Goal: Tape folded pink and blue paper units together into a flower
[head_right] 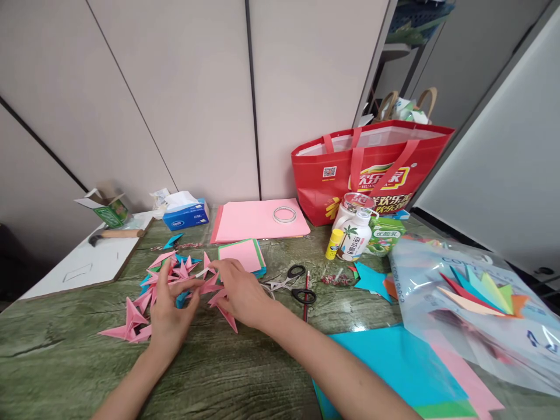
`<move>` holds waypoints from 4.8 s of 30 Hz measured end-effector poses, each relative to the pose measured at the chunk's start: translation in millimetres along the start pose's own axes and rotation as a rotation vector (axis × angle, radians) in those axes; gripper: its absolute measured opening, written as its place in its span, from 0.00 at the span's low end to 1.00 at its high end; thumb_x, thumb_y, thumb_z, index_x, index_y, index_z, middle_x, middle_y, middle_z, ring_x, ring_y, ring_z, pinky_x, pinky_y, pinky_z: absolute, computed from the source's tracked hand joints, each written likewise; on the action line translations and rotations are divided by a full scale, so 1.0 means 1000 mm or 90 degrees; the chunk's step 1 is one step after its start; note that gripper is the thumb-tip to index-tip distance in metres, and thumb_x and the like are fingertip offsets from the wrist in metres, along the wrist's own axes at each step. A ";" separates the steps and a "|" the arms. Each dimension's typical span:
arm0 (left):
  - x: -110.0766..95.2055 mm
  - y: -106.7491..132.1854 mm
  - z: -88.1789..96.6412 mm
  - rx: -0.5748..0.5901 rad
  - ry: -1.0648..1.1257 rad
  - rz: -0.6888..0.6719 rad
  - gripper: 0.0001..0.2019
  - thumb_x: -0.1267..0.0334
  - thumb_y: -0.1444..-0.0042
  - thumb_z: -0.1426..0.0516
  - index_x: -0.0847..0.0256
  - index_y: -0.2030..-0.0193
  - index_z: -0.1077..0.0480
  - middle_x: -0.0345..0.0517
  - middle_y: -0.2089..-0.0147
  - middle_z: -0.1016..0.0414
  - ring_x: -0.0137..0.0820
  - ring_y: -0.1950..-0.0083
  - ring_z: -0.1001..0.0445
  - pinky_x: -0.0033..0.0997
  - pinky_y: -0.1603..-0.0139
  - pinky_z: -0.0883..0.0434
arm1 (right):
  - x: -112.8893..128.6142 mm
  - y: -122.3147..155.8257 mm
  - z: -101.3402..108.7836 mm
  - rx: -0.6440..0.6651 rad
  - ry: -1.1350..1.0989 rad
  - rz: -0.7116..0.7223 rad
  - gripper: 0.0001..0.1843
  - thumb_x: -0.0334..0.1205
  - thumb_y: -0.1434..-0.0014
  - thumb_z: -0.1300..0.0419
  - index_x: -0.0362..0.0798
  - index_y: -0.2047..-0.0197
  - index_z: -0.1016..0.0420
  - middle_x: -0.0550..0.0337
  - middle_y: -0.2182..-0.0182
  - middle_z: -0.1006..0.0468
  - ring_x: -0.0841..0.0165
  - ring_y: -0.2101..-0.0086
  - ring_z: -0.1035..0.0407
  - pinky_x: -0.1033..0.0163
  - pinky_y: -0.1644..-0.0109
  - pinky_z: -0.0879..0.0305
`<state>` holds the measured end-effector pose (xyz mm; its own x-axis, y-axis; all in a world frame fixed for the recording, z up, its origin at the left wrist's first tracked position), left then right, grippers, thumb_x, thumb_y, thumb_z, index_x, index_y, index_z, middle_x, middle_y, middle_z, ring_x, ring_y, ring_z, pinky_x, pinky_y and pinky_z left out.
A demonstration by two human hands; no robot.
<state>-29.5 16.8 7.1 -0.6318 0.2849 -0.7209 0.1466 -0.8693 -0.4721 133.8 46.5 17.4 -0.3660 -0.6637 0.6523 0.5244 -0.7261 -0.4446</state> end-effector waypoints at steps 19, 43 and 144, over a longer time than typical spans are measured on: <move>-0.011 0.003 -0.011 0.068 0.667 0.395 0.35 0.68 0.61 0.35 0.58 0.44 0.41 0.34 0.75 0.27 0.25 0.71 0.26 0.26 0.63 0.28 | 0.002 0.000 -0.009 -0.174 -0.309 -0.163 0.33 0.33 0.56 0.35 0.54 0.50 0.47 0.63 0.63 0.35 0.75 0.74 0.32 0.66 0.72 0.32; -0.015 0.001 -0.010 0.097 0.552 0.360 0.36 0.66 0.58 0.37 0.54 0.43 0.49 0.36 0.70 0.28 0.30 0.74 0.25 0.35 0.71 0.25 | -0.002 -0.010 0.005 -0.065 -0.430 -0.285 0.05 0.35 0.55 0.42 0.45 0.72 0.34 0.65 0.77 0.31 0.74 0.77 0.33 0.67 0.72 0.34; 0.000 0.032 0.013 0.059 0.195 -0.156 0.14 0.61 0.42 0.51 0.55 0.57 0.25 0.51 0.61 0.21 0.38 0.59 0.23 0.39 0.56 0.26 | 0.028 -0.002 0.027 0.057 -0.417 -0.235 0.11 0.32 0.55 0.37 0.47 0.69 0.36 0.67 0.79 0.31 0.73 0.77 0.32 0.68 0.73 0.37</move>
<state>-34.8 -16.2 -1.9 -0.3807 0.5836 -0.7172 -0.0588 -0.7894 -0.6111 143.2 33.8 53.0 -0.0135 -0.1176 0.9930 0.5274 -0.8445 -0.0928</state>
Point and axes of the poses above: each hand's wrist, its own y-axis away from the middle knuckle, its own z-axis out of the back of the hand, x = y × z, the point moved 1 cm from there along -y, towards the middle knuckle
